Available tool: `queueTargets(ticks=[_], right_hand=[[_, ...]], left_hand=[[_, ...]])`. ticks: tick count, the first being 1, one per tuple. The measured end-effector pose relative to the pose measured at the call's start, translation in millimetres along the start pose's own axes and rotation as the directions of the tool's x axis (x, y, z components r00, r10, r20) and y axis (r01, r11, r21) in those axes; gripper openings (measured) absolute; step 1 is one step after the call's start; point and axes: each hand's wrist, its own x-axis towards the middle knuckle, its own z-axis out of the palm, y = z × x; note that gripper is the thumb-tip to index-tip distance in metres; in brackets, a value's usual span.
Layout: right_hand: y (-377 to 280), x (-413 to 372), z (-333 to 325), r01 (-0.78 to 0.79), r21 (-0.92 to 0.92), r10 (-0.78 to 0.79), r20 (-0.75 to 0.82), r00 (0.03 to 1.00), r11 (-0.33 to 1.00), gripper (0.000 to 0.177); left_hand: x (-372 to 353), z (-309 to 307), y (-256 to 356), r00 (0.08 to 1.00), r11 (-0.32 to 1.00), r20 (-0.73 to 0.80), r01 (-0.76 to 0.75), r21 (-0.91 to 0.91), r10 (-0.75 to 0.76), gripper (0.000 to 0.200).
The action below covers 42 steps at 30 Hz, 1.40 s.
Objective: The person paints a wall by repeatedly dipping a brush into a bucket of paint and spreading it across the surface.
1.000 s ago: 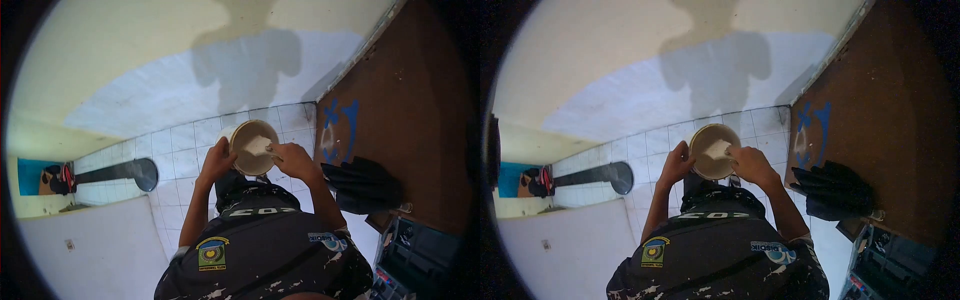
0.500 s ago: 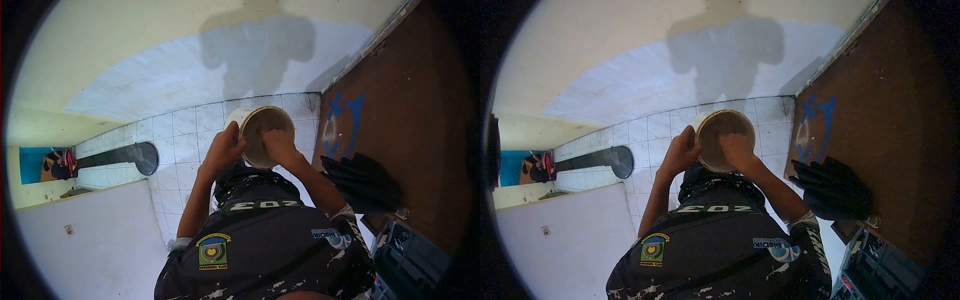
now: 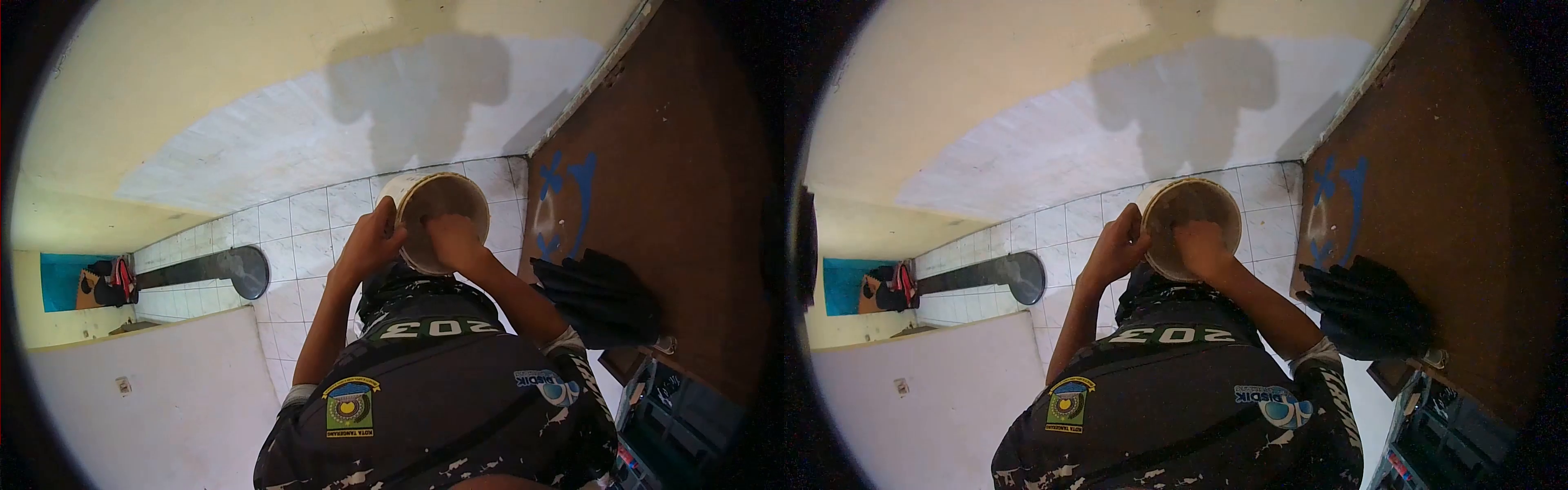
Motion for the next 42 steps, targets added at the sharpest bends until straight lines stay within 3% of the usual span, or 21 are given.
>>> queueTargets(ticks=[5,8,12,14,15,16,18,19,20,22,24,26,30,33,34,40,42], right_hand=[[8,12,8,-0.055,0.023,0.055,0.015,0.998,0.998,0.035],[11,13,-19,-0.091,0.073,0.091,0.012,0.996,0.993,0.026],[21,1,-61,-0.166,0.235,0.198,-0.120,0.973,0.958,0.031],[32,-3,-86,-0.281,0.554,0.276,0.095,0.956,0.784,0.032],[39,-5,-85,-0.375,0.752,0.334,0.217,0.917,0.541,0.026],[44,-7,-84,-0.382,0.747,0.349,0.213,0.913,0.544,0.026],[54,-11,-79,-0.322,0.939,0.358,0.261,0.896,0.121,0.023],[59,-10,-74,-0.314,0.949,0.354,0.282,0.892,0.036,0.022],[62,-12,-74,-0.314,0.949,0.370,0.279,0.886,0.037,0.022],[61,-10,-77,-0.200,0.957,0.395,0.271,0.878,-0.212,0.023],[61,-7,-70,-0.205,0.949,0.465,0.298,0.834,-0.240,0.024],[69,-2,-60,-0.100,0.948,0.426,0.227,0.876,-0.301,0.025],[72,13,-55,-0.068,0.892,0.477,0.303,0.825,-0.448,0.023],[66,22,-78,-0.003,0.896,0.499,0.249,0.830,-0.443,0.022],[67,25,-81,0.006,0.881,0.465,0.244,0.851,-0.472,0.022],[101,35,-114,0.264,0.835,0.649,0.139,0.748,-0.483,0.025],[112,36,-137,0.378,0.865,0.783,0.028,0.622,-0.331,0.022]], left_hand=[[7,-3,3,0.999,1.000,0.042,0.003,0.017,-0.004,0.027],[17,-1,-11,0.997,0.997,-0.024,-0.067,-0.023,0.066,0.026],[33,-12,-21,0.999,0.989,0.015,0.052,-0.136,-0.050,0.024],[47,-20,-29,0.993,0.980,0.057,0.111,-0.162,-0.104,0.024],[56,-19,-44,0.997,0.984,0.028,0.080,-0.159,-0.077,0.024],[63,-20,-49,0.999,0.986,0.001,0.052,-0.156,-0.053,0.024],[78,-22,-55,0.997,0.970,0.023,0.074,-0.231,-0.071,0.025],[86,-24,-60,0.998,0.978,0.010,0.060,-0.201,-0.060,0.025],[94,-26,-64,0.999,0.985,-0.005,0.045,-0.169,-0.046,0.025],[111,-29,-74,0.999,0.980,0.014,0.046,-0.191,-0.044,0.025],[124,-34,-74,0.999,0.976,0.035,0.046,-0.215,-0.039,0.025],[137,-44,-67,0.995,0.926,0.064,0.098,-0.364,-0.079,0.023],[177,-46,-103,0.997,0.972,0.009,-0.073,-0.225,0.077,0.024],[193,-59,-93,0.990,0.921,0.136,0.010,-0.390,0.047,0.023],[199,-64,-86,0.988,0.941,0.154,0.025,-0.339,0.029,0.023],[238,-64,-99,0.973,0.955,0.220,0.003,-0.297,0.065,0.022],[246,-65,-98,0.968,0.926,0.250,0.085,-0.367,0.010,0.023]])
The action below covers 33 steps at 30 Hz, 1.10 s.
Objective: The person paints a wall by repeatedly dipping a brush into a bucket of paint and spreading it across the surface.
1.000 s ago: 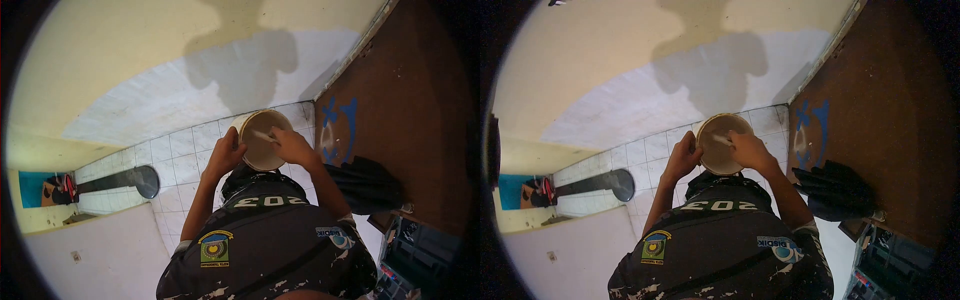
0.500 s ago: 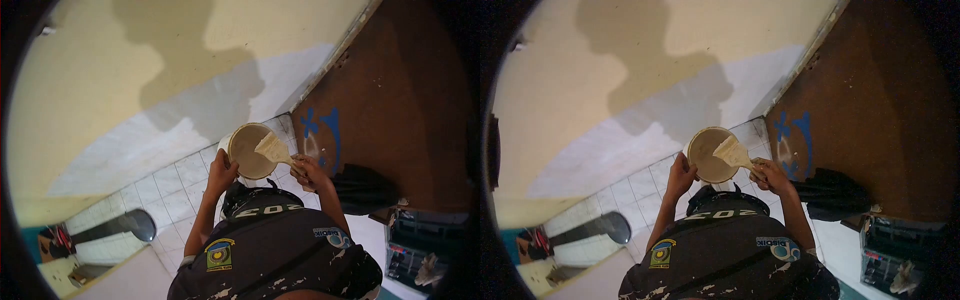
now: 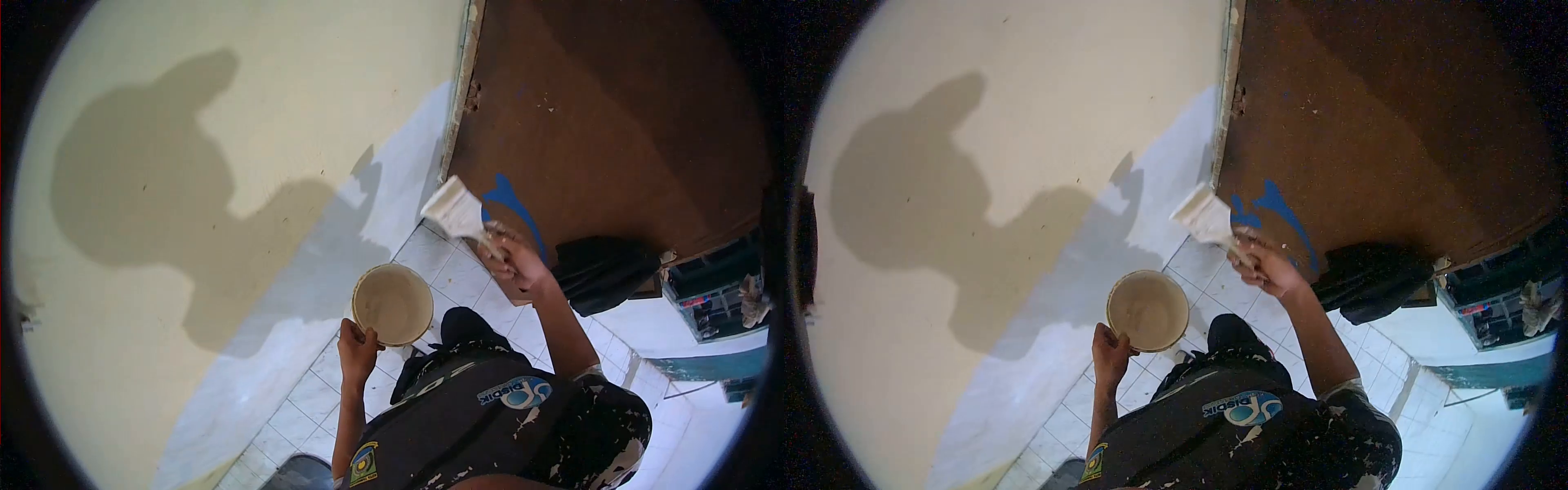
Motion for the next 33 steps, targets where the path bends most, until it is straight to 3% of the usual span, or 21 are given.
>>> queueTargets(ticks=[4,6,7,9,10,11,13,14,15,16,18,19,21,22,23,24,26,28,31,33], right_hand=[[-33,41,-13,0.131,0.114,-0.132,0.001,0.991,0.985,0.017],[-55,67,-10,0.234,0.120,-0.225,-0.089,0.970,0.965,0.012],[-65,85,-14,0.242,0.125,-0.233,-0.082,0.969,0.962,0.012],[-86,120,-26,0.420,-0.060,-0.425,-0.125,0.897,0.905,0.014],[-103,138,-30,0.428,-0.053,-0.431,-0.112,0.895,0.902,0.014],[-121,155,-35,0.484,-0.152,-0.503,-0.130,0.855,0.862,0.018],[-159,189,-53,0.532,-0.246,-0.571,-0.126,0.812,0.810,0.021],[-178,209,-64,0.578,-0.362,-0.648,-0.105,0.754,0.732,0.024],[-201,229,-72,0.618,-0.468,-0.724,-0.073,0.686,0.632,0.027],[-225,248,-81,0.630,-0.454,-0.728,-0.064,0.682,0.630,0.027],[-264,278,-87,0.687,-0.639,-0.860,0.078,0.504,0.345,0.029],[-282,293,-89,0.701,-0.628,-0.864,0.086,0.495,0.339,0.029],[-309,322,-91,0.747,-0.639,-0.923,0.148,0.354,0.184,0.030],[-321,330,-88,0.753,-0.631,-0.923,0.149,0.355,0.187,0.030],[-330,339,-90,0.770,-0.607,-0.922,0.151,0.357,0.198,0.032],[-344,339,-81,0.793,-0.579,-0.922,0.173,0.346,0.189,0.033],[-365,349,-74,0.803,-0.580,-0.935,0.194,0.297,0.134,0.033],[-380,359,-70,0.808,-0.582,-0.947,0.201,0.250,0.089,0.033],[-380,376,-78,0.819,-0.549,-0.930,0.188,0.315,0.167,0.035],[-372,378,-79,0.735,-0.647,-0.908,0.156,0.388,0.203,0.037]], left_hand=[[15,6,10,0.997,1.000,-0.077,-0.012,0.029,0.014,0.024],[23,11,24,0.991,0.949,-0.100,-0.050,0.311,0.085,0.024],[26,18,36,0.990,0.967,-0.109,-0.062,0.245,0.091,0.024],[36,28,32,0.984,0.945,-0.123,-0.087,0.314,0.131,0.024],[45,32,26,0.978,0.919,-0.129,-0.105,0.379,0.164,0.024],[58,38,4,0.987,0.986,-0.160,0.022,0.164,0.004,0.025],[64,67,46,0.980,0.983,-0.197,0.025,0.184,0.012,0.025],[68,80,65,0.975,0.978,-0.220,0.033,0.206,0.013,0.026],[83,85,41,0.969,0.987,-0.245,0.033,0.157,0.006,0.026],[90,93,40,0.966,0.986,-0.259,0.024,0.163,0.019,0.026],[105,105,44,0.951,0.942,-0.285,-0.018,0.334,0.119,0.027],[106,121,69,0.950,0.987,-0.312,0.059,0.147,-0.010,0.027],[117,143,84,0.936,0.996,-0.349,0.068,0.061,-0.043,0.026],[119,149,85,0.924,0.996,-0.372,0.085,-0.029,-0.090,0.026],[133,140,46,0.938,0.995,-0.346,0.045,0.092,-0.010,0.022],[134,147,58,0.935,0.995,-0.354,0.040,0.090,-0.006,0.022],[129,169,97,0.926,0.978,-0.356,0.059,-0.201,-0.129,0.019],[133,174,107,0.922,0.983,-0.371,0.043,-0.181,-0.109,0.017],[135,181,106,0.913,0.985,-0.376,0.120,-0.125,-0.159,0.017],[136,177,88,0.906,0.990,-0.400,0.137,-0.023,-0.135,0.018]])
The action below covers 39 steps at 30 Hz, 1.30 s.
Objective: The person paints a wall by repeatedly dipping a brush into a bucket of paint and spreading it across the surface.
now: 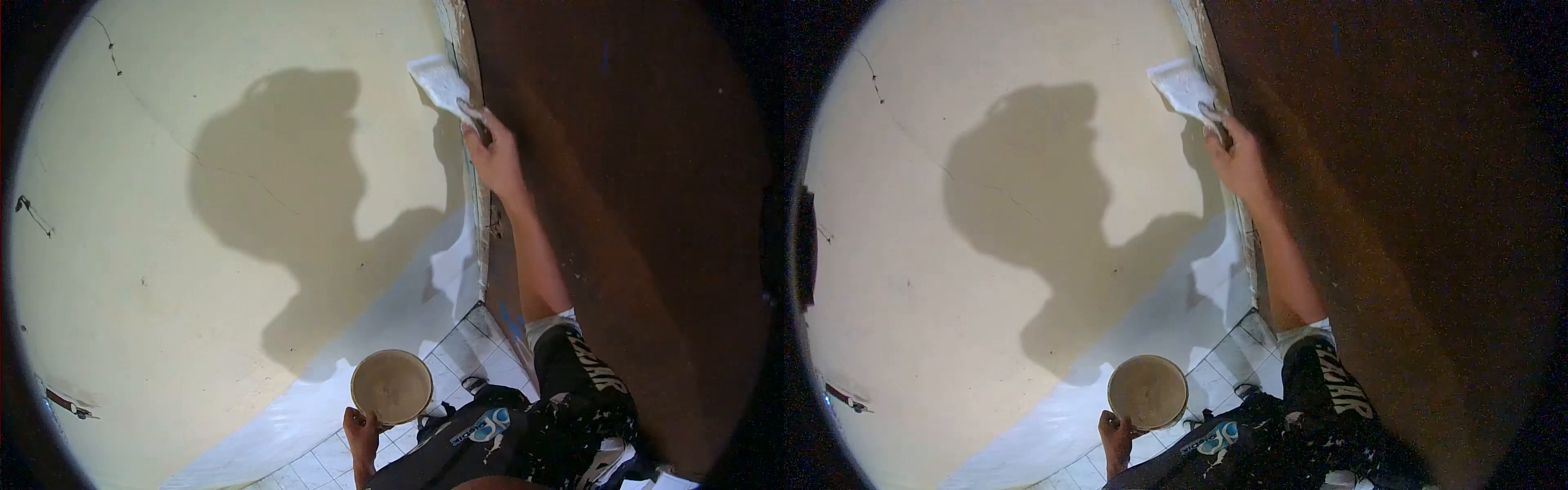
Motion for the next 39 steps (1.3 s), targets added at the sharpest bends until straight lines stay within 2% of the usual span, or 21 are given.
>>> queueTargets(ticks=[2,4,5,7,8,10,12,17,19,24,25,26,27,28,30,31,33,34,36,38,39], right_hand=[[19,-19,2,-0.001,0.023,0.000,0.044,0.999,1.000,0.037],[30,-47,-3,0.000,0.032,-0.002,0.084,0.996,0.999,0.038],[34,-61,-9,-0.058,0.024,0.054,0.124,0.991,0.998,0.039],[29,-71,-15,-0.111,0.013,0.107,0.164,0.981,0.994,0.040],[25,-71,-17,-0.098,-0.009,0.099,0.135,0.986,0.995,0.040],[5,-59,-22,-0.090,-0.029,0.093,0.106,0.990,0.996,0.041],[-20,-27,-23,0.089,-0.063,-0.084,0.077,0.994,0.994,0.041],[-32,34,-8,0.151,0.012,-0.151,0.035,0.988,0.988,0.041],[-23,32,-6,0.156,-0.014,-0.156,0.045,0.987,0.988,0.041],[33,-32,-5,0.040,0.023,-0.043,0.150,0.988,0.999,0.040],[37,-49,-8,0.031,0.011,-0.032,0.152,0.988,0.999,0.040],[42,-66,-12,-0.073,-0.043,0.080,0.203,0.976,0.996,0.040],[46,-81,-15,-0.175,-0.099,0.194,0.246,0.950,0.980,0.041],[56,-94,-19,-0.185,-0.106,0.206,0.243,0.948,0.977,0.041],[73,-113,-27,-0.396,-0.191,0.438,0.315,0.842,0.898,0.041],[65,-114,-31,-0.402,-0.191,0.444,0.312,0.840,0.896,0.041],[42,-109,-42,-0.256,-0.139,0.286,0.271,0.919,0.956,0.041],[24,-98,-47,-0.260,-0.140,0.289,0.270,0.918,0.955,0.041],[-11,-62,-46,-0.002,-0.054,0.011,0.161,0.987,0.999,0.040],[-21,-26,-32,0.130,-0.048,-0.131,-0.016,0.991,0.990,0.032],[-16,-13,-26,0.124,-0.047,-0.125,-0.015,0.992,0.991,0.032]], left_hand=[[1,2,-8,1.000,0.994,-0.023,-0.012,0.106,0.015,0.019],[-1,6,-6,0.990,0.921,-0.034,-0.116,0.373,0.139,0.021],[-5,13,-1,0.991,0.923,-0.032,-0.111,0.369,0.132,0.021],[-13,28,31,0.996,0.998,-0.062,0.062,0.019,-0.061,0.021],[-1,20,4,0.999,0.978,-0.042,0.013,0.211,-0.004,0.023],[0,24,13,0.999,0.988,-0.021,0.026,0.151,-0.023,0.024],[1,26,14,0.999,0.995,0.002,0.043,0.090,-0.043,0.025],[7,39,31,0.999,0.998,0.014,0.052,0.041,-0.053,0.025],[18,33,0,1.000,0.997,0.013,0.011,0.076,-0.012,0.024],[27,34,-10,0.995,0.965,0.022,-0.102,0.242,0.099,0.022],[25,38,1,0.999,0.990,0.019,-0.051,0.129,0.049,0.022],[23,43,11,1.000,1.000,0.021,0.004,0.017,-0.004,0.023],[22,47,18,0.999,1.000,0.030,0.014,0.023,-0.015,0.023],[23,52,26,0.999,0.999,0.044,0.032,-0.015,-0.032,0.023],[25,50,21,0.995,0.998,0.093,0.029,-0.050,-0.024,0.024],[31,47,8,0.995,0.999,0.094,0.031,-0.044,-0.027,0.024],[43,42,-13,0.991,0.995,0.118,-0.066,0.070,0.057,0.023],[40,44,-7,0.991,0.995,0.120,-0.064,0.073,0.055,0.023],[32,52,14,0.994,0.999,0.103,0.024,-0.033,-0.021,0.025],[34,54,7,0.995,0.999,0.096,0.015,-0.037,-0.011,0.025],[36,53,2,0.996,0.999,0.089,0.003,-0.041,0.000,0.025]])
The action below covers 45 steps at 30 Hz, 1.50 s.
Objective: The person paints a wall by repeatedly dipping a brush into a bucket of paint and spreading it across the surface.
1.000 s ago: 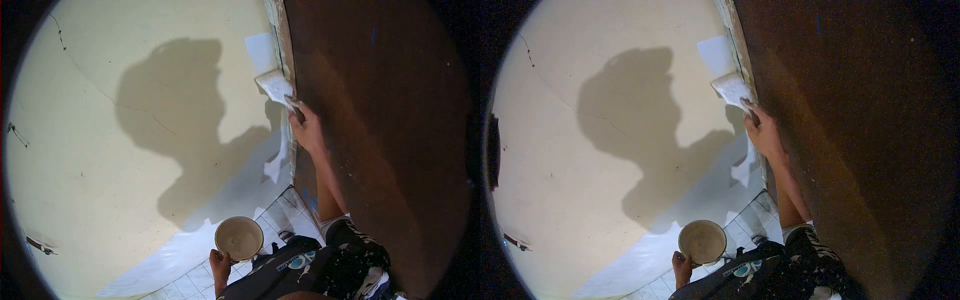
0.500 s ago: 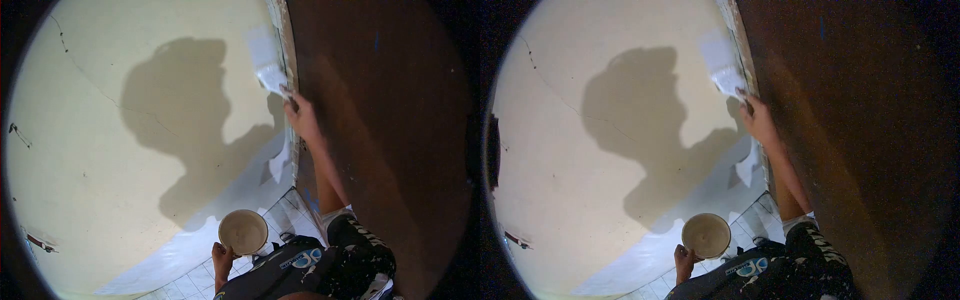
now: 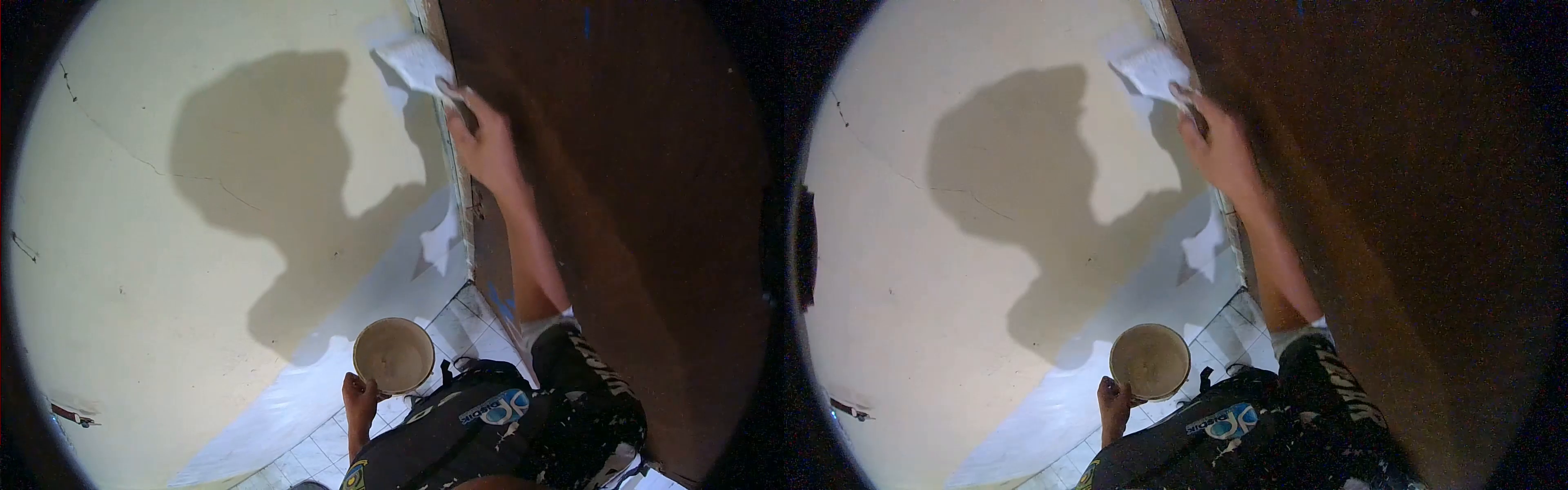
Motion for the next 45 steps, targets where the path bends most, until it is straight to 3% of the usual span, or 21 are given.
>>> queueTargets(ticks=[2,4,8,9,11,17,20,22,24,26,29,31,33,35,36,38,43,45], right_hand=[[15,15,13,-0.013,0.147,0.007,0.045,0.999,0.989,0.033],[44,-9,26,-0.052,0.146,0.039,0.093,0.995,0.988,0.037],[97,-90,34,-0.226,0.043,0.212,0.208,0.955,0.973,0.040],[108,-113,32,-0.278,-0.009,0.272,0.232,0.934,0.961,0.040],[135,-153,27,-0.473,-0.090,0.471,0.365,0.803,0.876,0.039],[153,-191,11,-0.224,-0.412,0.416,0.471,0.778,0.884,0.034],[143,-149,20,-0.208,-0.429,0.422,0.498,0.757,0.879,0.034],[140,-116,26,-0.270,-0.415,0.464,0.491,0.737,0.869,0.032],[110,-82,19,-0.261,-0.390,0.428,0.441,0.789,0.883,0.030],[85,-51,9,-0.153,-0.385,0.304,0.370,0.878,0.910,0.031],[69,-13,4,-0.090,-0.354,0.228,0.370,0.901,0.931,0.031],[35,4,-6,-0.098,-0.333,0.217,0.339,0.915,0.938,0.032],[-6,17,-19,-0.106,-0.311,0.204,0.303,0.931,0.945,0.033],[-40,22,-27,-0.060,-0.133,0.075,0.110,0.991,0.989,0.034],[-38,25,-23,-0.057,-0.131,0.071,0.106,0.992,0.990,0.034],[-21,33,-12,0.011,0.054,-0.010,-0.006,1.000,0.998,0.033],[74,-18,26,0.054,0.069,-0.057,0.044,0.997,0.996,0.035],[99,-59,32,-0.128,0.190,0.107,0.119,0.987,0.973,0.034]], left_hand=[[4,-6,-16,0.999,0.996,-0.008,-0.032,0.078,0.032,0.025],[2,-9,-21,0.998,0.987,-0.017,-0.059,0.151,0.062,0.024],[-13,5,9,0.999,0.999,-0.047,0.001,0.051,0.001,0.022],[-16,8,17,0.998,0.999,-0.051,0.046,-0.012,-0.046,0.022],[-15,12,22,0.998,0.998,-0.031,0.050,-0.029,-0.051,0.022],[-4,8,11,1.000,0.996,0.009,-0.007,0.094,0.006,0.023],[-4,10,10,0.999,0.999,0.044,0.019,-0.033,-0.017,0.024],[-6,11,10,1.000,1.000,0.025,0.013,0.005,-0.013,0.025],[-5,7,-2,1.000,1.000,0.021,-0.005,-0.007,0.005,0.025],[-8,9,-3,1.000,0.999,0.022,-0.021,-0.024,0.022,0.025],[-12,12,7,0.999,0.998,0.049,0.015,-0.059,-0.012,0.025],[-8,13,6,0.998,0.993,0.067,-0.008,0.119,0.000,0.024],[-4,13,4,0.997,0.996,0.083,-0.007,0.086,0.000,0.024],[-2,10,3,0.995,0.999,0.095,-0.010,0.053,0.005,0.024],[-1,8,4,0.996,0.997,0.094,-0.013,0.079,0.006,0.024],[-3,8,1,0.996,0.994,0.089,-0.011,0.105,0.002,0.024],[-9,14,20,0.999,0.998,0.034,0.018,0.053,-0.019,0.023],[-1,9,8,1.000,0.996,0.015,0.011,0.088,-0.013,0.023]])
